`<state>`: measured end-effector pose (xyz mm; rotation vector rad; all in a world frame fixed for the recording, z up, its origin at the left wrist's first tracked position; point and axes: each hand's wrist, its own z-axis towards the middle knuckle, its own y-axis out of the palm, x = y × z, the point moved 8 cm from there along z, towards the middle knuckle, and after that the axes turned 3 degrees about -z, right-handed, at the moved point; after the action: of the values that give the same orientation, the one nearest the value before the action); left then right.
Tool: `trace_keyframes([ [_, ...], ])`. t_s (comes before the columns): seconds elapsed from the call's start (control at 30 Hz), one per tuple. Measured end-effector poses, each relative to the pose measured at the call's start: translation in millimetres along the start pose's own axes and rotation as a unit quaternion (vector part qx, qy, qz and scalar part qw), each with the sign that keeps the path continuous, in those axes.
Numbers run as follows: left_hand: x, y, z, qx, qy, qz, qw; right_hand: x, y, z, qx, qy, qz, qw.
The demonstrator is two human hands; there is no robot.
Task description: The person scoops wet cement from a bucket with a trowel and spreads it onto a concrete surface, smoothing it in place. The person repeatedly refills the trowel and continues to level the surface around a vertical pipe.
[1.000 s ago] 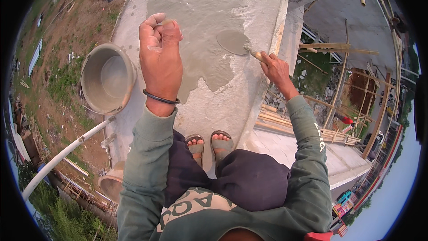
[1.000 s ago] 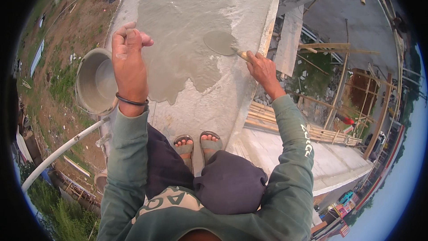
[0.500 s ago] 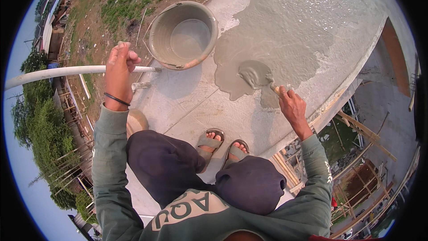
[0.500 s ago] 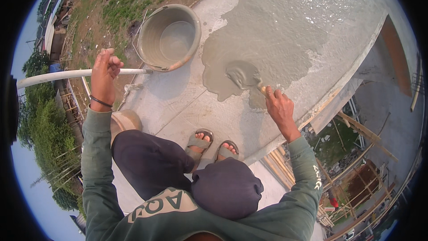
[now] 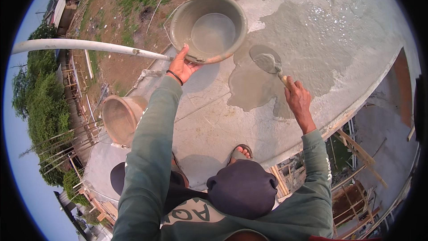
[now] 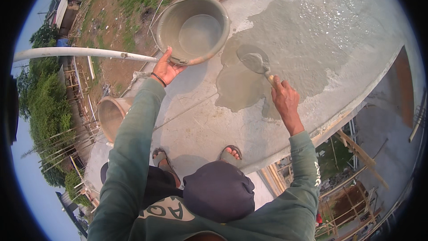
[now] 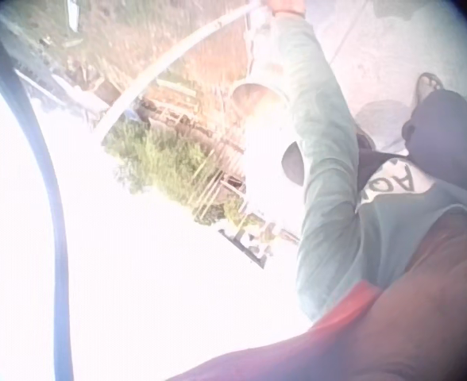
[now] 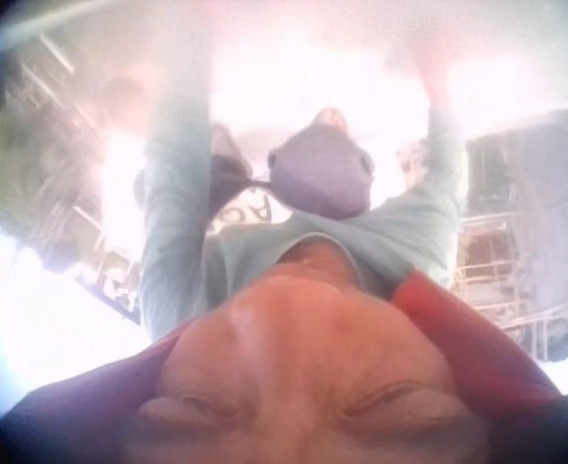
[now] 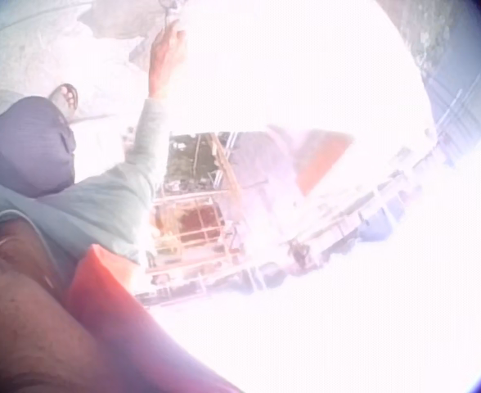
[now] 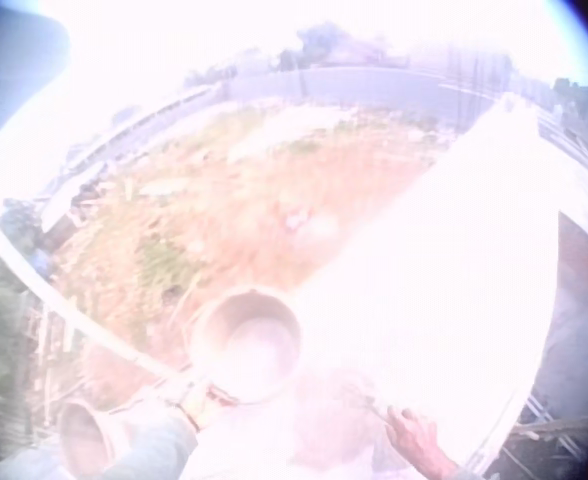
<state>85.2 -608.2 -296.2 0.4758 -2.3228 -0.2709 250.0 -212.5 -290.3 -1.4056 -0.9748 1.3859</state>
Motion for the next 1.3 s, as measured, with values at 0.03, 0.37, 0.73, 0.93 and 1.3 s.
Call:
trace_keyframes([
  [0.03, -4.1, 1.6, 4.1, -0.015, -0.003, -0.023, 1.000, -12.4, -2.1, -5.8, 0.001, -0.033, 0.010, 0.999],
  [0.37, -28.9, -19.1, -12.8, 0.005, 0.009, -0.087, 0.996, 52.4, -23.9, 8.7, 0.061, 0.113, -0.035, 0.991],
  [0.73, -112.7, -175.5, -225.4, 0.106, -0.050, -0.126, 0.985, -89.0, 14.5, -21.5, -0.099, 0.017, 0.091, 0.991],
  [0.93, -145.2, -237.9, -296.4, 0.151, -0.044, -0.164, 0.974, -171.5, 19.6, 20.6, -0.082, -0.046, 0.089, 0.992],
  [1.3, -168.8, -249.9, -299.3, 0.171, -0.046, -0.224, 0.958, -283.8, 37.0, 89.8, -0.059, -0.134, -0.031, 0.989],
])
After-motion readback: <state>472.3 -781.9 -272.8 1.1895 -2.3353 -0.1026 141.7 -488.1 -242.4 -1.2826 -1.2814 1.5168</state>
